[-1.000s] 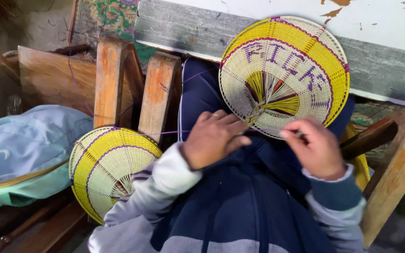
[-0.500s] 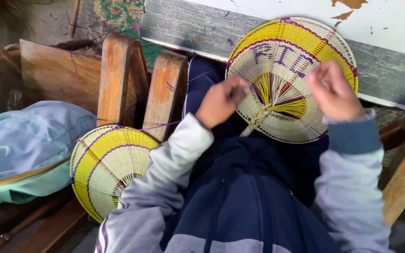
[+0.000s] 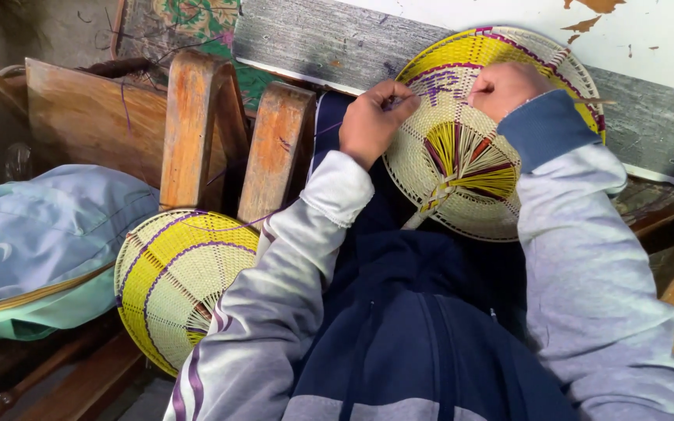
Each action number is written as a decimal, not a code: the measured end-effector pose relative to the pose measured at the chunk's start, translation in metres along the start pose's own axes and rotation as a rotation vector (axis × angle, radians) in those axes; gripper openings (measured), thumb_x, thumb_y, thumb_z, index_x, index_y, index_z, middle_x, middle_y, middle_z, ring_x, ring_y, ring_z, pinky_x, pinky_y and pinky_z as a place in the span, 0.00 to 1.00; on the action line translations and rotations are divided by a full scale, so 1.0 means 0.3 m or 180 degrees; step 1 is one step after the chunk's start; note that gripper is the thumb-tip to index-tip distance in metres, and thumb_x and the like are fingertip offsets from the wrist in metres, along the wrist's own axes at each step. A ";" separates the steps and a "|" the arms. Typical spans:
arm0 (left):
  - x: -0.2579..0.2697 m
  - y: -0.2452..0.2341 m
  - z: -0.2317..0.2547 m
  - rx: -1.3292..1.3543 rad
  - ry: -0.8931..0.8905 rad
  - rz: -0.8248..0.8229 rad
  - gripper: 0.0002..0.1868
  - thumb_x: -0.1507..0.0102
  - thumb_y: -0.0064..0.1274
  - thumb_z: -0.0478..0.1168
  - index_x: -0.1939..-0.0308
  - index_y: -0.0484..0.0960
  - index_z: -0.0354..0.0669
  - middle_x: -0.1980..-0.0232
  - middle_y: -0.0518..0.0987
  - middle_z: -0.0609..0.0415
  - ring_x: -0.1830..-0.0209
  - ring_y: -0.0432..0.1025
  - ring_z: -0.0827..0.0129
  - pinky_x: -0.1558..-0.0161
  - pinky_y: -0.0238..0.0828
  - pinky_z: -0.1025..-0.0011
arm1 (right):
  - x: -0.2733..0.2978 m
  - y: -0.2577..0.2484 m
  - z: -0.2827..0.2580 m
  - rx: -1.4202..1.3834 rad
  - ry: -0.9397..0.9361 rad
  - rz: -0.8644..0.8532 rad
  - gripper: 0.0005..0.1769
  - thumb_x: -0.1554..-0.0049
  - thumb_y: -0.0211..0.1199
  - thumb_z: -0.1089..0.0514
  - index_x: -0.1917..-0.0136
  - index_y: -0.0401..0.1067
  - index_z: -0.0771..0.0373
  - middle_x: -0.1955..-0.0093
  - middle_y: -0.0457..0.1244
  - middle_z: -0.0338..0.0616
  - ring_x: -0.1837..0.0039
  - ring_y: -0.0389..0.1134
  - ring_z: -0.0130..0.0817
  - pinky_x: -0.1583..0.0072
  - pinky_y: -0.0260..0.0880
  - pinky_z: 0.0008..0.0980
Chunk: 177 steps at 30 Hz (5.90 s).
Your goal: Weaving a decorative pattern onto a traditional circular fan using purple thread and a needle.
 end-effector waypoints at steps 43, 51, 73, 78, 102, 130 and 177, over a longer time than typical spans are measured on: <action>-0.186 0.188 0.080 0.0445 0.0128 -0.0518 0.07 0.45 0.68 0.47 0.68 0.90 0.50 0.72 0.83 0.64 0.70 0.72 0.76 0.63 0.68 0.73 | -0.084 0.037 0.058 -0.0736 0.0610 -0.0728 0.15 0.46 0.77 0.48 0.55 0.82 0.61 0.65 0.71 0.47 0.67 0.68 0.35 0.60 0.71 0.38; -0.183 0.210 0.066 -0.0699 -0.0168 -0.0468 0.15 0.42 0.55 0.55 0.75 0.75 0.52 0.73 0.79 0.58 0.71 0.72 0.67 0.65 0.67 0.64 | -0.097 0.050 0.077 -0.1033 0.0522 -0.0665 0.18 0.48 0.79 0.49 0.55 0.77 0.63 0.63 0.71 0.51 0.61 0.73 0.34 0.57 0.73 0.38; -0.232 0.291 0.013 -0.1340 -0.0250 -0.0243 0.14 0.48 0.49 0.53 0.73 0.79 0.49 0.65 0.83 0.54 0.63 0.77 0.58 0.58 0.72 0.60 | -0.104 0.055 0.063 -0.0271 0.0455 -0.0398 0.16 0.48 0.78 0.44 0.59 0.82 0.57 0.65 0.72 0.41 0.63 0.71 0.38 0.54 0.72 0.41; -0.243 0.302 0.002 -0.1286 -0.0068 -0.0151 0.16 0.48 0.49 0.53 0.76 0.78 0.45 0.69 0.81 0.52 0.66 0.76 0.56 0.61 0.70 0.58 | -0.057 0.013 0.048 -0.0411 0.0465 -0.0373 0.15 0.48 0.76 0.44 0.57 0.78 0.53 0.63 0.70 0.40 0.59 0.69 0.42 0.53 0.68 0.43; -0.259 0.340 -0.016 -0.1550 -0.0068 -0.0211 0.31 0.45 0.46 0.57 0.52 0.83 0.34 0.47 0.80 0.37 0.46 0.75 0.44 0.46 0.71 0.52 | -0.018 0.024 0.092 -0.1382 0.0073 -0.0134 0.16 0.45 0.75 0.52 0.59 0.67 0.54 0.71 0.62 0.41 0.71 0.61 0.33 0.68 0.58 0.39; -0.237 0.335 -0.013 -0.1408 0.0095 -0.0046 0.14 0.48 0.54 0.54 0.70 0.77 0.51 0.54 0.76 0.52 0.58 0.77 0.56 0.50 0.73 0.58 | 0.000 0.013 0.094 -0.1804 -0.0060 -0.0092 0.15 0.42 0.75 0.54 0.59 0.67 0.55 0.62 0.64 0.37 0.66 0.66 0.30 0.65 0.64 0.32; -0.235 0.264 -0.030 -0.1558 0.0942 -0.0740 0.26 0.48 0.75 0.48 0.56 0.72 0.53 0.51 0.73 0.52 0.55 0.74 0.57 0.52 0.72 0.58 | -0.023 0.093 -0.001 -0.0156 0.0388 0.0286 0.18 0.47 0.76 0.40 0.60 0.79 0.55 0.55 0.71 0.45 0.54 0.70 0.50 0.54 0.68 0.50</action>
Point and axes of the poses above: each hand's wrist, its own x-axis away from the middle knuckle, its own y-axis out of the palm, z = x × y, the point moved 6 cm from there along -x, towards the middle knuckle
